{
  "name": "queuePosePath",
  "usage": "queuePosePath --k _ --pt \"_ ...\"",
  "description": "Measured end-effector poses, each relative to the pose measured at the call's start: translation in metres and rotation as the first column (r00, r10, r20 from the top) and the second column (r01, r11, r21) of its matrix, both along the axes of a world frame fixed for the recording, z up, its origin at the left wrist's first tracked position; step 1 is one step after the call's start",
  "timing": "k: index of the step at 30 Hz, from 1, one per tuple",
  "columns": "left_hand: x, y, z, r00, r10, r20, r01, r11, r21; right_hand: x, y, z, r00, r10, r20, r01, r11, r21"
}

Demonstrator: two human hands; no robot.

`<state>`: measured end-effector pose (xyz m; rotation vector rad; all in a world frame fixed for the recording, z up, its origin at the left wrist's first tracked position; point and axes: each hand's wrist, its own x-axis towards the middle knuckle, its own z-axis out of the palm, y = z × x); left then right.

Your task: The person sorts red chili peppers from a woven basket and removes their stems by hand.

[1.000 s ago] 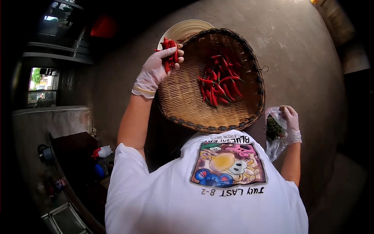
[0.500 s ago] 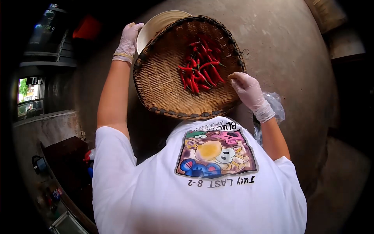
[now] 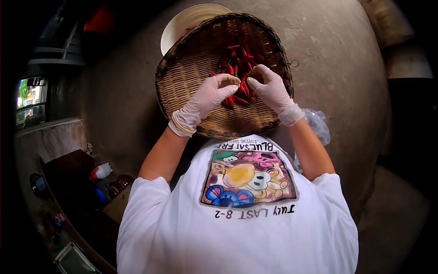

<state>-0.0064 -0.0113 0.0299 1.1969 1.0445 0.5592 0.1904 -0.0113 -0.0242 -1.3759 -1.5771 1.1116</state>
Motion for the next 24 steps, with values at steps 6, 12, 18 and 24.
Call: queuePosePath --k 6,12,18,24 --pt "0.008 -0.015 -0.004 0.986 -0.113 0.121 0.138 0.964 -0.226 0.005 -0.025 0.032 0.813 -0.070 -0.578 -0.193 0.904 -0.381" --pt "0.017 -0.030 -0.019 0.994 -0.073 0.077 0.096 0.928 -0.361 0.000 -0.043 0.022 0.985 -0.008 0.171 -0.035 0.969 0.245" --pt "0.017 -0.036 -0.026 0.990 0.021 0.140 0.043 0.896 -0.442 0.002 -0.025 -0.007 0.901 -0.255 -0.352 0.246 0.967 -0.069" --pt "0.006 -0.027 -0.032 0.934 0.165 0.316 0.015 0.868 -0.497 0.026 0.014 0.000 0.982 -0.119 0.147 0.098 0.985 0.145"
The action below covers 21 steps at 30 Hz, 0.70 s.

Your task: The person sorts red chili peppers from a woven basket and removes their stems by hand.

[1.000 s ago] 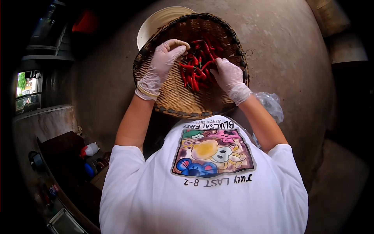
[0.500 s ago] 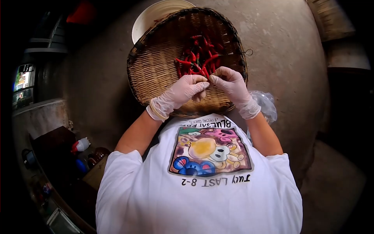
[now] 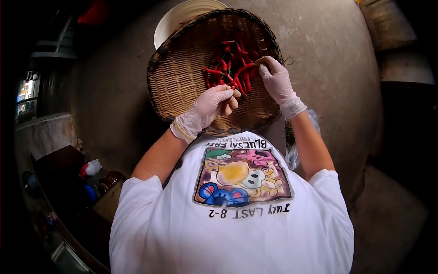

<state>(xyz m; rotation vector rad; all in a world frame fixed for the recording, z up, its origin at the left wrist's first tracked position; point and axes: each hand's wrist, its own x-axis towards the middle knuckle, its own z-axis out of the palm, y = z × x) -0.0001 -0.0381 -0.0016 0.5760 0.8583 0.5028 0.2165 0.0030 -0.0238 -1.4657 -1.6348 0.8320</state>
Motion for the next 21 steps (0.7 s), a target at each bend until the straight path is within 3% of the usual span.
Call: queuePosePath --k 1,4,6,12,15,18,21 --pt "0.001 0.000 0.000 1.000 0.001 -0.016 -0.001 1.000 0.021 -0.002 0.004 0.002 0.972 -0.016 0.233 -0.023 0.986 0.165" --pt "0.002 0.003 0.000 0.998 -0.009 -0.067 0.014 0.998 0.061 -0.008 0.012 0.000 0.781 0.086 0.619 -0.117 0.993 0.009" --pt "0.002 0.005 0.006 0.994 -0.038 -0.107 0.044 0.997 0.056 -0.014 0.018 -0.006 0.667 0.122 0.735 -0.131 0.990 -0.045" --pt "0.002 0.006 0.009 0.997 0.022 -0.079 -0.019 0.999 0.028 -0.011 0.019 0.002 0.607 0.236 0.759 -0.179 0.971 -0.159" --pt "0.009 0.002 0.004 0.977 0.211 0.029 -0.211 0.977 0.004 -0.011 0.007 0.017 0.668 0.262 0.697 -0.182 0.965 -0.188" --pt "0.012 0.000 -0.008 0.942 0.322 0.100 -0.320 0.947 -0.033 -0.009 -0.012 0.035 0.844 0.366 0.394 -0.260 0.919 -0.297" --pt "0.016 -0.001 -0.013 0.917 0.374 0.140 -0.347 0.920 -0.183 -0.015 -0.036 0.043 0.899 0.369 0.235 -0.296 0.909 -0.294"
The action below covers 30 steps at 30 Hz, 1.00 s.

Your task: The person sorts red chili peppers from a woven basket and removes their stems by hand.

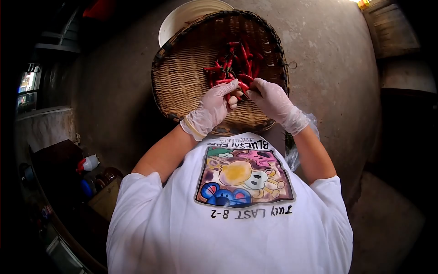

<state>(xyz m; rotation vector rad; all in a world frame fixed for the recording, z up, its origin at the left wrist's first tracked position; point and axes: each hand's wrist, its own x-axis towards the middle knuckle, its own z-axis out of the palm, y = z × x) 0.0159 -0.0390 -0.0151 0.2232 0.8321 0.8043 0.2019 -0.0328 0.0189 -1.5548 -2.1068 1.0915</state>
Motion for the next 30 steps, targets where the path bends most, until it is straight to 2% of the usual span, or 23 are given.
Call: queuePosePath --k 1,2,4,7,8,10,11,14,15,16,18,19,20,21,23,26,30 --pt "0.002 0.001 0.003 1.000 0.019 -0.004 -0.019 0.999 -0.031 -0.002 -0.006 0.003 0.998 0.003 -0.066 -0.006 0.999 -0.051" --pt "0.003 0.001 0.000 0.999 0.037 -0.015 -0.037 0.999 0.008 -0.004 -0.012 -0.004 0.990 -0.013 -0.143 0.001 0.996 -0.084" --pt "0.004 -0.001 -0.007 0.997 0.068 -0.038 -0.065 0.994 0.088 -0.010 -0.020 -0.004 0.984 -0.070 -0.166 0.061 0.996 -0.059" --pt "0.009 -0.004 0.000 0.959 0.081 -0.272 -0.025 0.979 0.204 -0.013 -0.025 -0.027 0.927 -0.128 -0.354 0.077 0.985 -0.155" --pt "0.009 -0.005 0.003 0.934 0.089 -0.346 0.001 0.968 0.251 -0.014 -0.027 -0.031 0.933 -0.109 -0.343 0.071 0.990 -0.121" --pt "0.005 -0.004 0.002 0.906 0.031 -0.422 0.075 0.970 0.232 -0.018 -0.033 -0.030 0.945 -0.070 -0.319 0.054 0.997 -0.056" --pt "0.002 -0.004 0.001 0.889 0.002 -0.458 0.111 0.969 0.221 -0.017 -0.034 -0.024 0.951 0.014 -0.309 -0.030 0.998 -0.047" --pt "-0.009 -0.003 0.001 0.920 -0.168 -0.353 0.241 0.955 0.173 -0.017 -0.040 -0.012 0.821 0.261 -0.508 -0.294 0.956 0.016" --pt "-0.015 0.001 0.002 0.922 -0.229 -0.312 0.275 0.955 0.114 -0.016 -0.043 -0.017 0.784 0.302 -0.542 -0.330 0.943 0.048" --pt "-0.024 0.006 0.007 0.933 -0.229 -0.278 0.276 0.950 0.145 -0.015 -0.045 -0.017 0.738 0.134 -0.661 -0.283 0.951 -0.124" --pt "-0.038 0.019 0.024 0.952 -0.114 -0.284 0.171 0.968 0.183 -0.010 -0.049 -0.015 0.588 -0.246 -0.770 -0.238 0.857 -0.456" --pt "-0.048 0.029 0.028 0.949 -0.121 -0.290 0.185 0.962 0.202 0.000 -0.046 -0.014 0.538 -0.323 -0.778 -0.298 0.791 -0.534" --pt "-0.057 0.040 0.032 0.947 -0.124 -0.297 0.195 0.956 0.222 0.007 -0.043 -0.009 0.514 -0.320 -0.796 -0.305 0.799 -0.519" --pt "-0.062 0.048 0.038 0.936 -0.145 -0.322 0.226 0.946 0.231 0.012 -0.043 -0.012 0.429 -0.404 -0.808 -0.307 0.776 -0.551" --pt "-0.066 0.062 0.035 0.851 -0.201 -0.486 0.307 0.940 0.148 0.017 -0.043 -0.019 0.247 -0.560 -0.791 -0.344 0.712 -0.612" --pt "-0.064 0.075 0.018 0.639 -0.402 -0.656 0.430 0.893 -0.129 0.022 -0.043 -0.030 0.195 -0.601 -0.775 -0.354 0.694 -0.627" --pt "-0.060 0.081 0.016 0.291 -0.451 -0.844 0.479 0.832 -0.279 0.019 -0.047 -0.030 0.227 -0.607 -0.762 -0.273 0.711 -0.648"
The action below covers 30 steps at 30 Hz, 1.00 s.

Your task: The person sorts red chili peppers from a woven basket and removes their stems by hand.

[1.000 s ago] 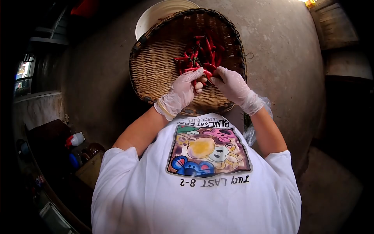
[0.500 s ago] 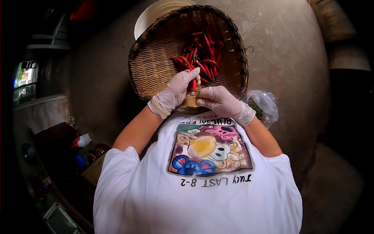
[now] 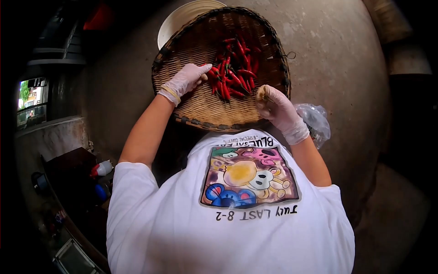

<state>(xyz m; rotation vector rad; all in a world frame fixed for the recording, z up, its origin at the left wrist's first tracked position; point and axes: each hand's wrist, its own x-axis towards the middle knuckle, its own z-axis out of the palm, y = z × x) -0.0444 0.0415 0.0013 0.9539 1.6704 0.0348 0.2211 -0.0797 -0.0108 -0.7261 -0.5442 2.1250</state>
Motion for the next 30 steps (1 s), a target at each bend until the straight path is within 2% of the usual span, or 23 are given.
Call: queuePosePath --k 2,5,8,9,12,13,16,17,21,24,25,28,29,30 --pt "0.000 0.010 -0.017 0.996 -0.050 -0.074 0.054 0.996 0.064 -0.001 0.000 -0.001 1.000 -0.009 -0.004 0.009 1.000 -0.026" --pt "0.016 0.014 -0.009 0.988 -0.084 -0.128 0.100 0.987 0.125 -0.002 0.004 -0.005 1.000 0.002 -0.017 -0.003 0.999 -0.054" --pt "0.015 0.027 -0.057 0.949 -0.172 -0.265 0.252 0.918 0.305 -0.003 0.005 -0.010 1.000 0.024 0.002 -0.024 0.999 -0.032" --pt "0.021 0.024 -0.054 0.945 -0.133 -0.298 0.237 0.908 0.345 -0.003 0.005 -0.011 0.999 0.030 0.016 -0.029 0.999 -0.020" --pt "0.024 0.014 -0.033 0.998 -0.061 0.032 0.052 0.969 0.241 -0.004 0.003 -0.007 1.000 -0.007 0.023 0.007 1.000 -0.022" --pt "0.027 0.011 -0.026 0.995 0.046 0.090 -0.065 0.974 0.219 -0.004 0.003 -0.007 1.000 -0.012 0.017 0.013 0.999 -0.034" --pt "0.019 0.008 -0.003 0.900 0.126 0.418 -0.160 0.986 0.048 -0.005 0.005 -0.008 0.999 -0.002 0.033 0.003 0.999 -0.037" --pt "0.022 0.003 0.005 0.878 0.129 0.460 -0.164 0.986 0.037 -0.007 0.007 -0.009 0.998 0.020 0.062 -0.019 1.000 -0.018" --pt "0.040 -0.024 0.034 0.828 0.066 0.557 -0.134 0.987 0.083 -0.026 0.016 0.007 0.961 0.067 0.267 -0.071 0.997 0.004" --pt "0.056 -0.040 0.040 0.843 0.065 0.533 -0.196 0.962 0.193 -0.042 0.022 0.014 0.899 -0.008 0.437 -0.067 0.985 0.157" --pt "0.060 -0.046 0.046 0.824 0.071 0.561 -0.226 0.951 0.211 -0.046 0.023 0.010 0.801 -0.107 0.588 -0.114 0.938 0.326" --pt "0.068 -0.055 0.041 0.844 0.055 0.533 -0.271 0.902 0.336 -0.057 0.020 -0.009 0.777 -0.349 0.524 0.042 0.860 0.509" --pt "0.067 -0.056 0.034 0.802 0.069 0.593 -0.313 0.894 0.320 -0.054 0.019 -0.010 0.767 -0.344 0.542 0.014 0.853 0.521" --pt "0.067 -0.058 0.031 0.811 0.021 0.585 -0.284 0.887 0.363 -0.055 0.018 -0.011 0.792 -0.331 0.513 0.033 0.862 0.505"
